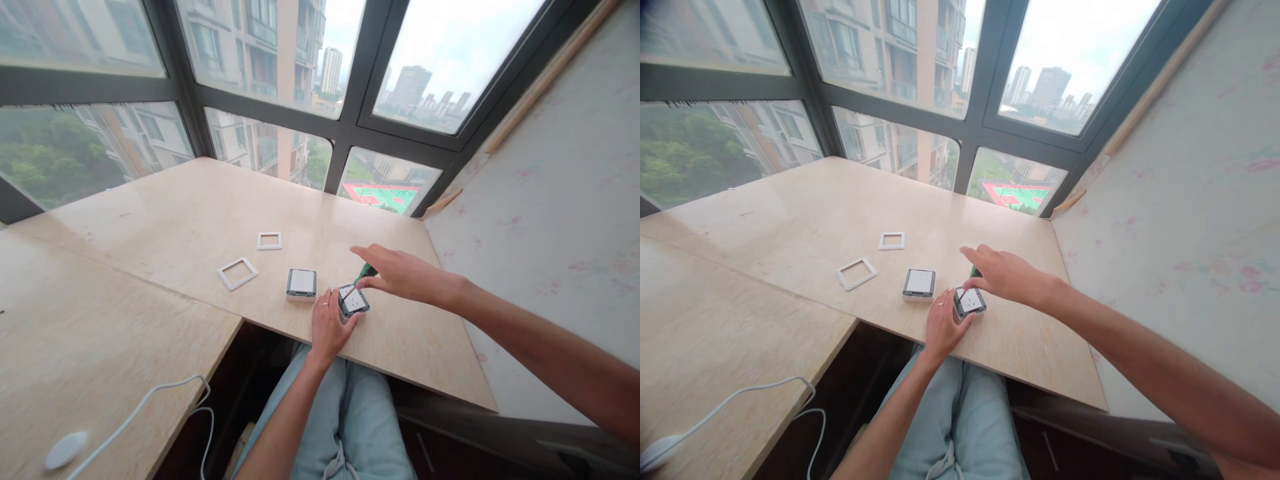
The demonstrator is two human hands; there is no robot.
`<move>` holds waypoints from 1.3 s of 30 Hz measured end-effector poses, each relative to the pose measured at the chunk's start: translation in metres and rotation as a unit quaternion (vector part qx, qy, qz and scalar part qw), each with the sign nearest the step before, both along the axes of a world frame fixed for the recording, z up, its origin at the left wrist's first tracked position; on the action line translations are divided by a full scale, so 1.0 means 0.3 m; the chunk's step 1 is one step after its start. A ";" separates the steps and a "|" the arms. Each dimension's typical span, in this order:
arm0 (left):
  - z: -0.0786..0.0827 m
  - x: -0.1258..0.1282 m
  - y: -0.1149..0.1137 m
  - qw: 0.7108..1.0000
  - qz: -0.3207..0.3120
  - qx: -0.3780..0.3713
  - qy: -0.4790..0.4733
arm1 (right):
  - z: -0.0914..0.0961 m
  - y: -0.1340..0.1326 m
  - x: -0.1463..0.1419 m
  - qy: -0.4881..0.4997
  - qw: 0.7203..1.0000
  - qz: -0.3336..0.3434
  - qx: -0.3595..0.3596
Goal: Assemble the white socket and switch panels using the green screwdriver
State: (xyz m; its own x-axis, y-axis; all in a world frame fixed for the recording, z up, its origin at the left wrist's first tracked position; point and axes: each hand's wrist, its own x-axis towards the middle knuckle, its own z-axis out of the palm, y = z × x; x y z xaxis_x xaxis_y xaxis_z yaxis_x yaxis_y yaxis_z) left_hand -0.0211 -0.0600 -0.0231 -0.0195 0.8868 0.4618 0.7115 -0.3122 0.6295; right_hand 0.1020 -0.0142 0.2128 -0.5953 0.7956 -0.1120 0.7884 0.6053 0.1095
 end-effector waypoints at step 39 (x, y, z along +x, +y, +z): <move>0.004 -0.004 0.004 1.000 0.006 0.009 0.005 | 0.039 0.023 0.025 0.103 0.979 0.130 -0.116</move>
State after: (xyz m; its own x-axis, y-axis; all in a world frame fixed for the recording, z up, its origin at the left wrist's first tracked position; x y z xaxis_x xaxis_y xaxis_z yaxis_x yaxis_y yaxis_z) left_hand -0.0224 -0.0588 -0.0219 -0.0253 0.8777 0.4786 0.7222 -0.3150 0.6158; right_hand 0.1095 -0.0073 0.2244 -0.8036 0.5814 -0.1273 0.5949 0.7784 -0.2005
